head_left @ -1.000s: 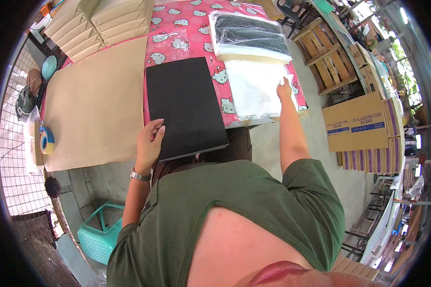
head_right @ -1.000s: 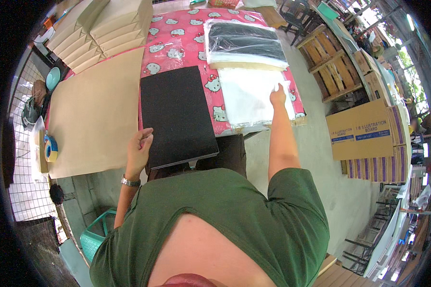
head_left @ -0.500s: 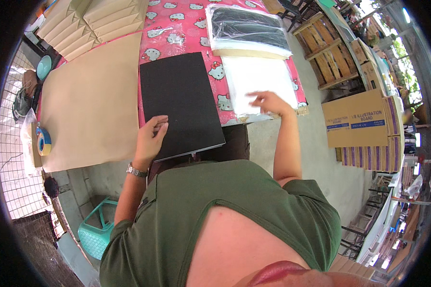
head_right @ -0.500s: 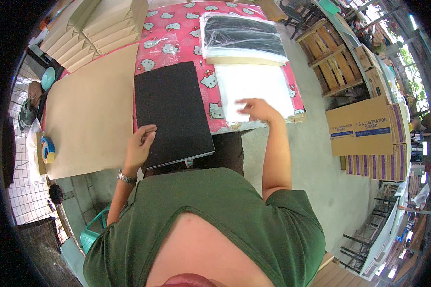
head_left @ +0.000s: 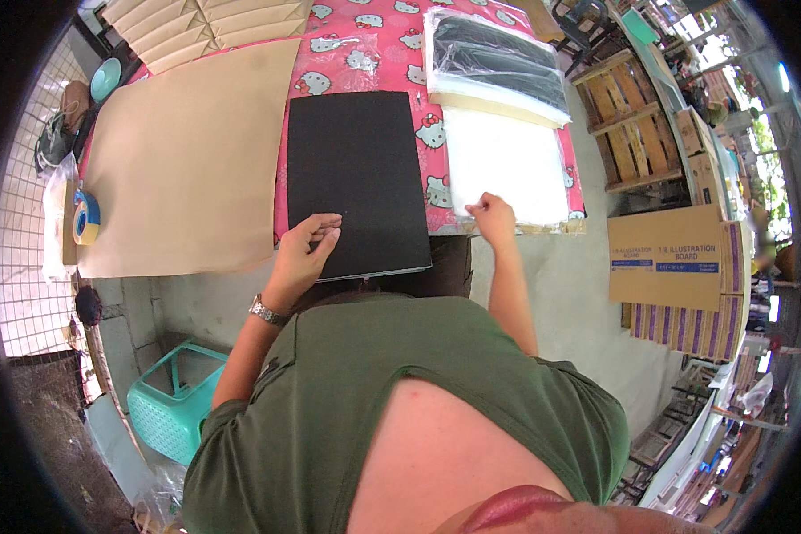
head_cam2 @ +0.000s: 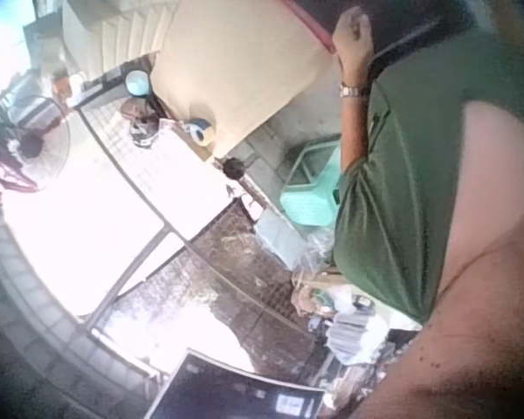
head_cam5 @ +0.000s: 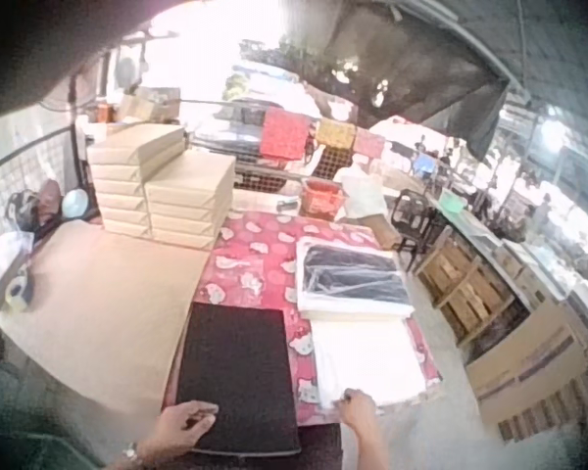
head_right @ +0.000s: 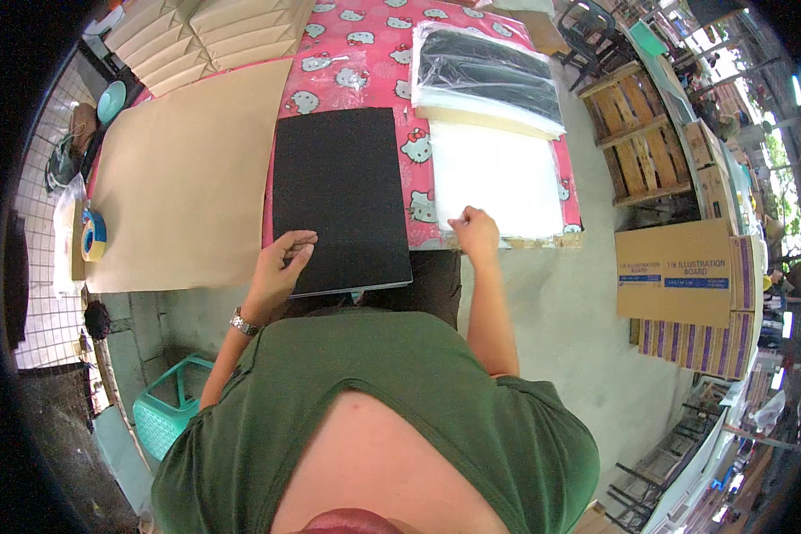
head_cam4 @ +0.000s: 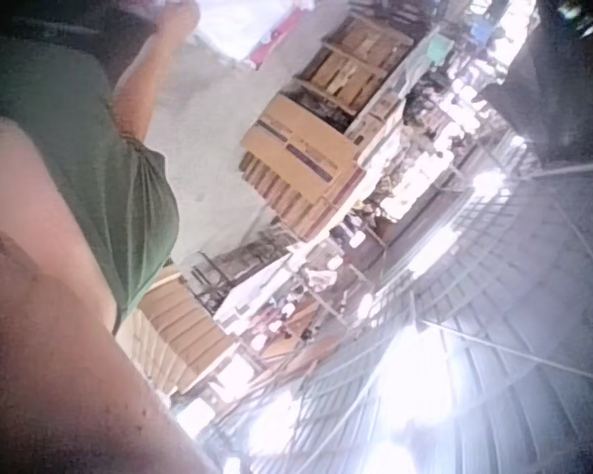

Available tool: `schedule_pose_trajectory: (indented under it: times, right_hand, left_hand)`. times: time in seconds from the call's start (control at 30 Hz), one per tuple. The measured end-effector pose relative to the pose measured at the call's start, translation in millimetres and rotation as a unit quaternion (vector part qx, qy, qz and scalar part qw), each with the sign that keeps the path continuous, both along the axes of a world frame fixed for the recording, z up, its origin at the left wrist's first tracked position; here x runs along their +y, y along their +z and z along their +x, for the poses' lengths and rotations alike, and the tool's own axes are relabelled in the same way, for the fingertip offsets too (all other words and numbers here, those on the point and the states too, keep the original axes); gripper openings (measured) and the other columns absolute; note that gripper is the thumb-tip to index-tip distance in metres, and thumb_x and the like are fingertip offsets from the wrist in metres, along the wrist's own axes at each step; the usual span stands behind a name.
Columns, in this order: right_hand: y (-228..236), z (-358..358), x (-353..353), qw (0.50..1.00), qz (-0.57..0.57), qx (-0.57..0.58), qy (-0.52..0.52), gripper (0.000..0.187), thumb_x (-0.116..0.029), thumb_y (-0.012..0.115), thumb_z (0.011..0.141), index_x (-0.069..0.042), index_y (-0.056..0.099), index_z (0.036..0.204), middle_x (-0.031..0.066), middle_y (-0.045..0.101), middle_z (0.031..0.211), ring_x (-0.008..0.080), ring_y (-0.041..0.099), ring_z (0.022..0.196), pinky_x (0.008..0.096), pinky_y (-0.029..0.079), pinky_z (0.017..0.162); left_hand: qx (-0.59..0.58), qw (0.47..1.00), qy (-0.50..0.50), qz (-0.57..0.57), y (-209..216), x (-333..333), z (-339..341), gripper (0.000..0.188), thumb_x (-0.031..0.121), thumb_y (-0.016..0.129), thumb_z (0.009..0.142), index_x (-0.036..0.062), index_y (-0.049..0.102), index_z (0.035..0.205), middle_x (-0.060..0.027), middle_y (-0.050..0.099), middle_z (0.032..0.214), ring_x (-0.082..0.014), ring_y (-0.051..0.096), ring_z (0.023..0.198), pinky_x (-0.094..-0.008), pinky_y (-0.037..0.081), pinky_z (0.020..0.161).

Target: The person places black boards into individual plastic sleeves and stacks them on a table.

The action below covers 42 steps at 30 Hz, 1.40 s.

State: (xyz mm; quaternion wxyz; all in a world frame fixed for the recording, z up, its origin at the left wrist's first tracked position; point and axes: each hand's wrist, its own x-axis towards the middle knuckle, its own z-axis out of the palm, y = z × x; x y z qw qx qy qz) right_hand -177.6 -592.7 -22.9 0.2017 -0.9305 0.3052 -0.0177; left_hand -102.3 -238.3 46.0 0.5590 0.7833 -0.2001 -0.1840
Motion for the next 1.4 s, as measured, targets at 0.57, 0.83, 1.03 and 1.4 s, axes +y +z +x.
schedule_pose_trajectory:
  times: [0.57, 0.83, 1.03, 1.4]
  right_hand:
    - [44.7, 3.1, -16.6, 0.967, 0.078, -0.241, -0.015, 0.031, -0.019, 0.071, 0.078, 0.000, 0.050, 0.065, 0.0063, 0.045, 0.050, 0.0158, 0.042, 0.047, 0.0304, 0.037, 0.048]
    - [48.5, -0.5, 5.5, 0.938, 0.186, -0.289, -0.038, 0.043, -0.030, 0.061, 0.087, 0.002, 0.052, 0.059, 0.0018, 0.039, 0.047, 0.0086, 0.035, 0.048, 0.0293, 0.032, 0.045]
    - [99.2, -12.3, 117.6, 0.927, 0.276, -0.074, 0.245, 0.031, -0.029, 0.061, 0.086, 0.000, 0.062, 0.076, 0.0100, 0.059, 0.062, 0.0132, 0.053, 0.057, 0.0325, 0.043, 0.053]
    - [112.7, 16.2, 113.5, 0.842, 0.494, -0.170, 0.138, 0.011, -0.013, 0.064, 0.086, -0.002, 0.062, 0.085, -0.0056, 0.053, 0.065, 0.0012, 0.043, 0.057, 0.0186, 0.034, 0.051]
  left_hand:
    - [-0.012, 0.993, -0.106, -0.042, -3.7, -36.6, -6.1, 0.024, 0.007, 0.058, 0.087, -0.0015, 0.059, 0.109, -0.0099, 0.066, 0.100, -0.0136, 0.062, 0.093, -0.0269, 0.048, 0.083]
    - [0.003, 0.991, -0.128, -0.028, 4.1, -45.0, -6.9, 0.031, 0.010, 0.063, 0.084, 0.0000, 0.057, 0.113, -0.0116, 0.063, 0.109, -0.0173, 0.060, 0.101, -0.0300, 0.047, 0.087]
    - [-0.071, 0.978, -0.172, -0.090, 12.8, -64.5, -23.6, 0.053, 0.017, 0.071, 0.076, 0.0030, 0.050, 0.122, -0.0137, 0.048, 0.129, -0.0226, 0.047, 0.119, -0.0373, 0.039, 0.098]
    - [0.135, 0.940, -0.068, -0.306, 10.1, -59.5, -2.9, 0.024, 0.006, 0.060, 0.086, -0.0001, 0.052, 0.107, -0.0078, 0.063, 0.098, -0.0108, 0.060, 0.067, -0.0244, 0.049, 0.062]
